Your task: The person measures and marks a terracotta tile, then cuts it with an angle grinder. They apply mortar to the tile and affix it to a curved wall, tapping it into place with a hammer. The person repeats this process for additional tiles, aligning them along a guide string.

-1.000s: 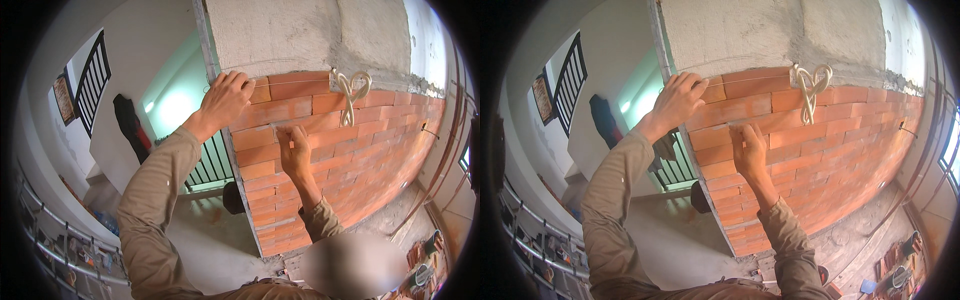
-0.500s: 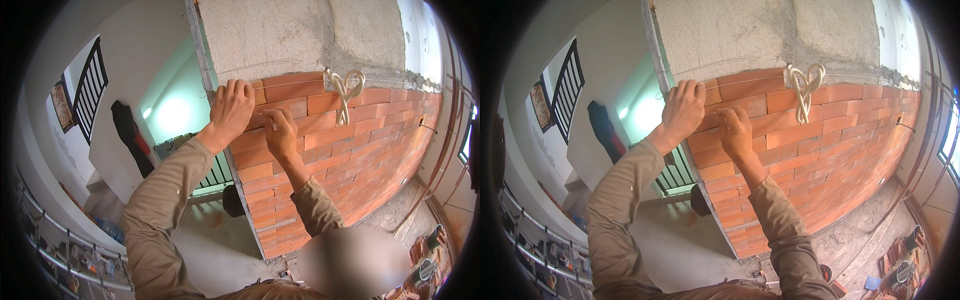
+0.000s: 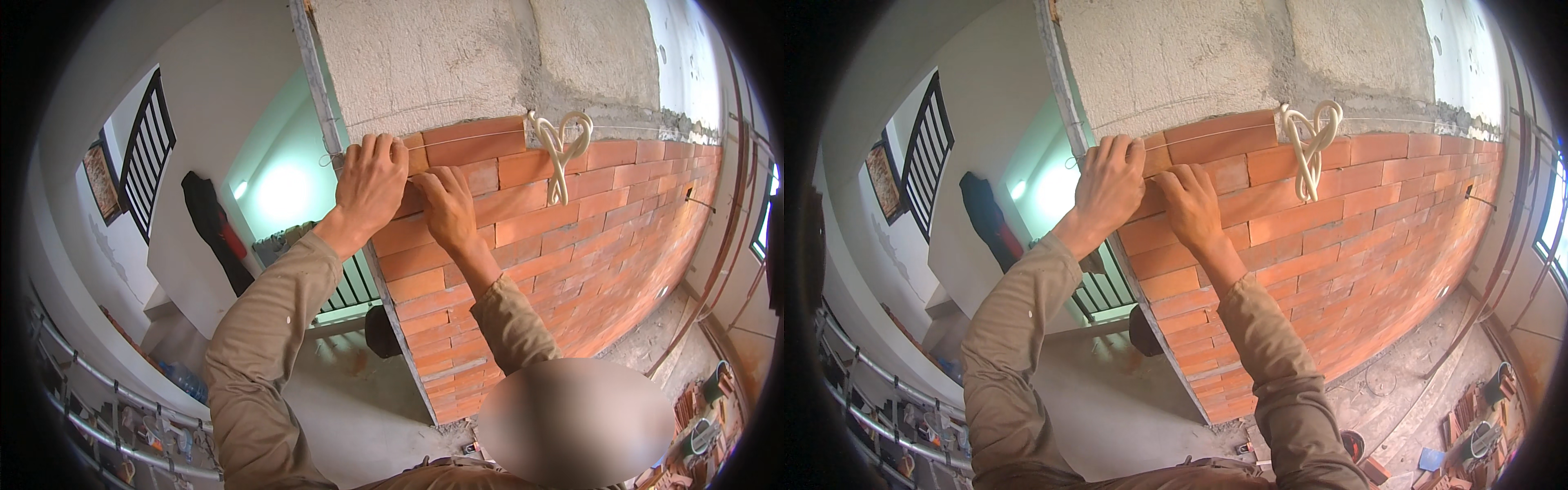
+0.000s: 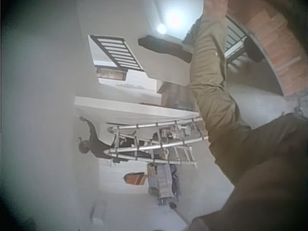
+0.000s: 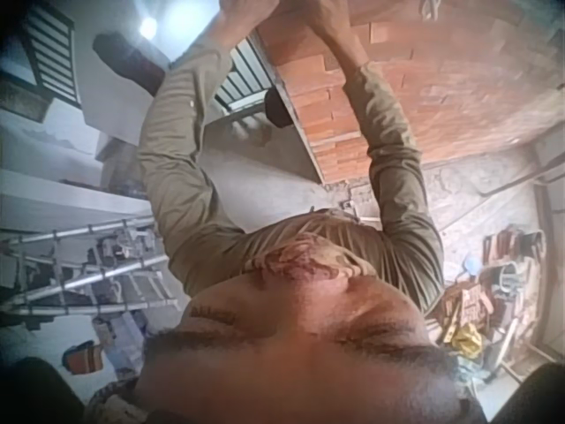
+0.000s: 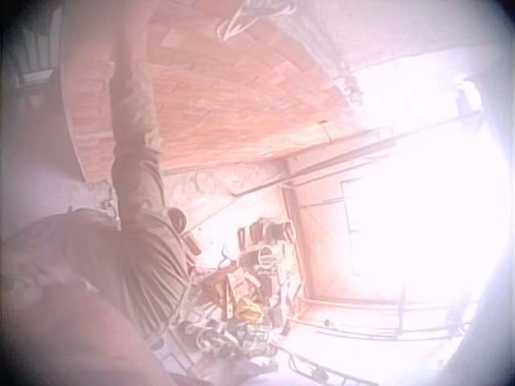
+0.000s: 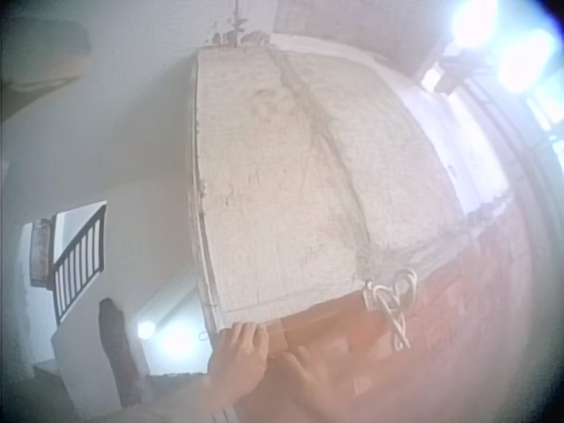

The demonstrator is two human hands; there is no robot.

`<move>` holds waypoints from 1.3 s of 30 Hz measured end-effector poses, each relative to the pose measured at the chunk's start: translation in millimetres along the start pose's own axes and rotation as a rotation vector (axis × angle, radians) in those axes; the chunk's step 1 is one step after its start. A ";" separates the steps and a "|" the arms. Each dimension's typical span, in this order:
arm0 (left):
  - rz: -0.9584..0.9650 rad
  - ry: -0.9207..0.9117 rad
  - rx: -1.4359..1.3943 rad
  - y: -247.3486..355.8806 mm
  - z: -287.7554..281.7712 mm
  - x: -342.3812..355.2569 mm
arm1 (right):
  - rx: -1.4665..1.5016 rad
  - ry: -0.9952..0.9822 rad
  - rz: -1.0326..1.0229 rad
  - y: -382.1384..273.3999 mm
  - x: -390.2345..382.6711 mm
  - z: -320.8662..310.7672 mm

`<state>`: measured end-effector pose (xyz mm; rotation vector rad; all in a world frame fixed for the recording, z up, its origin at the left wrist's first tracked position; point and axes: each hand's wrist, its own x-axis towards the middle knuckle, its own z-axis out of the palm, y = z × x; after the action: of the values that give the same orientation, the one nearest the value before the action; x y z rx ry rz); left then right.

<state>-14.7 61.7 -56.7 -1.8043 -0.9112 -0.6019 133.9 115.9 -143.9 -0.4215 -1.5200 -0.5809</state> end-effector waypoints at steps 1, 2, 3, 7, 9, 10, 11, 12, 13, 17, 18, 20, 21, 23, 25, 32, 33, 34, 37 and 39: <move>-0.001 -0.002 -0.004 -0.3 -0.2 -0.3 | -0.021 -0.014 -0.010 -0.4 1.4 -0.2; -0.002 -0.002 -0.010 -0.1 -0.7 0.2 | -0.045 -0.029 -0.022 0.0 2.6 -1.0; -0.002 -0.001 -0.015 0.1 -1.0 0.6 | -0.053 -0.030 -0.030 0.5 3.5 -1.1; -0.012 -0.020 -0.023 0.7 -0.3 0.5 | -0.085 -0.038 -0.041 0.2 4.3 -0.3; -0.017 -0.026 -0.028 0.1 -1.2 0.4 | -0.097 -0.042 -0.031 -2.7 5.1 0.3; -0.018 -0.031 -0.029 -0.1 -1.6 0.0 | -0.103 -0.044 -0.024 -5.0 6.2 0.2; -0.019 -0.035 -0.030 0.0 -1.4 -0.1 | -0.109 -0.046 -0.018 -6.8 7.4 -0.4; -0.020 -0.039 -0.032 -0.1 -1.1 -0.3 | -0.121 -0.051 -0.014 -8.3 8.3 -1.2; 0.003 0.005 -0.018 -0.8 -0.4 -0.5 | -0.133 -0.055 -0.010 -9.8 9.0 -2.0; 0.050 0.099 0.009 -2.1 0.1 0.1 | -0.142 -0.070 0.020 -13.7 12.1 -5.1; 0.051 0.101 0.008 -1.8 0.2 0.3 | -0.148 -0.080 0.029 -14.4 12.6 -5.4; 0.052 0.086 0.016 -2.5 -0.8 -0.1 | -0.159 -0.101 0.048 -16.1 13.7 -5.2; 0.052 0.078 0.020 -2.7 -0.9 -0.4 | -0.147 -0.114 0.076 -17.3 14.4 -4.9; 0.050 0.079 0.013 -2.6 -0.4 -0.5 | -0.123 -0.141 0.131 -20.4 16.8 -5.4; 0.049 0.077 0.008 -2.8 -0.8 -1.0 | -0.101 -0.157 0.156 -22.5 20.7 -8.1; -0.012 -0.036 -0.073 -0.4 -7.5 -0.2 | -0.099 -0.229 0.234 -24.4 30.4 -9.4; -0.017 -0.044 -0.075 -1.3 -8.2 -0.6 | -0.091 -0.231 0.268 -25.8 31.2 -8.3; 0.006 -0.005 -0.053 -3.1 -6.9 -0.7 | -0.084 -0.232 0.303 -27.3 32.1 -7.2; 0.048 0.081 -0.010 -4.9 -1.5 -0.2 | -0.051 -0.225 0.402 -26.8 32.4 -3.3; 0.047 0.091 -0.009 -3.8 -2.8 -0.3 | -0.048 -0.211 0.435 -25.2 30.3 -0.4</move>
<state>-18.0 59.9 -53.7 -1.7865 -0.8036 -0.6540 117.9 92.8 -116.2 -0.8459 -1.5518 -0.2354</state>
